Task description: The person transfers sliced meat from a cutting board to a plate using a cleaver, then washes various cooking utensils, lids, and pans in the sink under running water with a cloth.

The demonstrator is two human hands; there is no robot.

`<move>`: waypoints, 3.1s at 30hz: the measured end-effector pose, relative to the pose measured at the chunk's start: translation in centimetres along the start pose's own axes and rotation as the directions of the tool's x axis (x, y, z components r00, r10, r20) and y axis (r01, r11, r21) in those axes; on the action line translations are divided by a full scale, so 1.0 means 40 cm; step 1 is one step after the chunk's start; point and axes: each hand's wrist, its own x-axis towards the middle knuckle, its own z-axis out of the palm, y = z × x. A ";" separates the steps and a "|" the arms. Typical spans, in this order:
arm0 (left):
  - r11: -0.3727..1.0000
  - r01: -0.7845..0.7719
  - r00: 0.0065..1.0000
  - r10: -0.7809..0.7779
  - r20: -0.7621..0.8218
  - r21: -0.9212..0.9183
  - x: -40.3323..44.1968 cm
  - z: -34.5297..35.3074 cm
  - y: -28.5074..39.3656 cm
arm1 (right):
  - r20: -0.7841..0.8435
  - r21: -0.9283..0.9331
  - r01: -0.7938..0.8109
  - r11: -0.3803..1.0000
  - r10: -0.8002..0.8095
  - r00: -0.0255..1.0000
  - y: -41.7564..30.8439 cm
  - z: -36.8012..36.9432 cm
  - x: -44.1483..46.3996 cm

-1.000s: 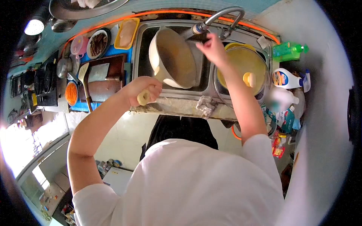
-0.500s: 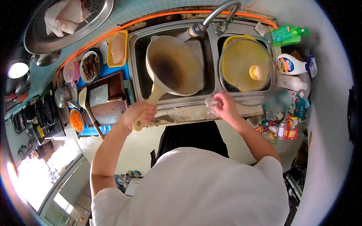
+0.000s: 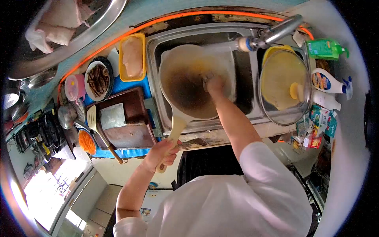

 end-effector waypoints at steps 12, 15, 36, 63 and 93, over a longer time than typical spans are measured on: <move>0.995 -0.013 0.999 0.017 -0.031 0.101 0.012 -0.041 0.007 | 0.387 -0.228 0.643 0.731 -0.538 0.749 -0.362 0.122 -0.191; 0.999 -0.012 1.000 0.012 -0.014 0.037 0.013 -0.047 0.013 | 0.761 -0.071 0.668 0.741 -0.393 0.516 -0.287 -0.045 -0.285; 0.997 -0.035 0.998 0.038 -0.040 0.073 0.017 -0.080 0.018 | 0.447 0.155 0.250 0.956 -0.293 0.845 -0.380 0.134 -0.242; 0.999 -0.031 0.999 0.032 -0.039 0.025 0.031 -0.107 0.006 | 0.503 0.255 0.630 0.733 -0.657 0.561 -0.429 0.097 -0.216; 0.998 -0.052 0.999 0.052 0.010 -0.025 0.023 -0.107 0.006 | 0.456 -0.482 0.247 0.840 0.000 0.890 -0.224 -0.190 0.040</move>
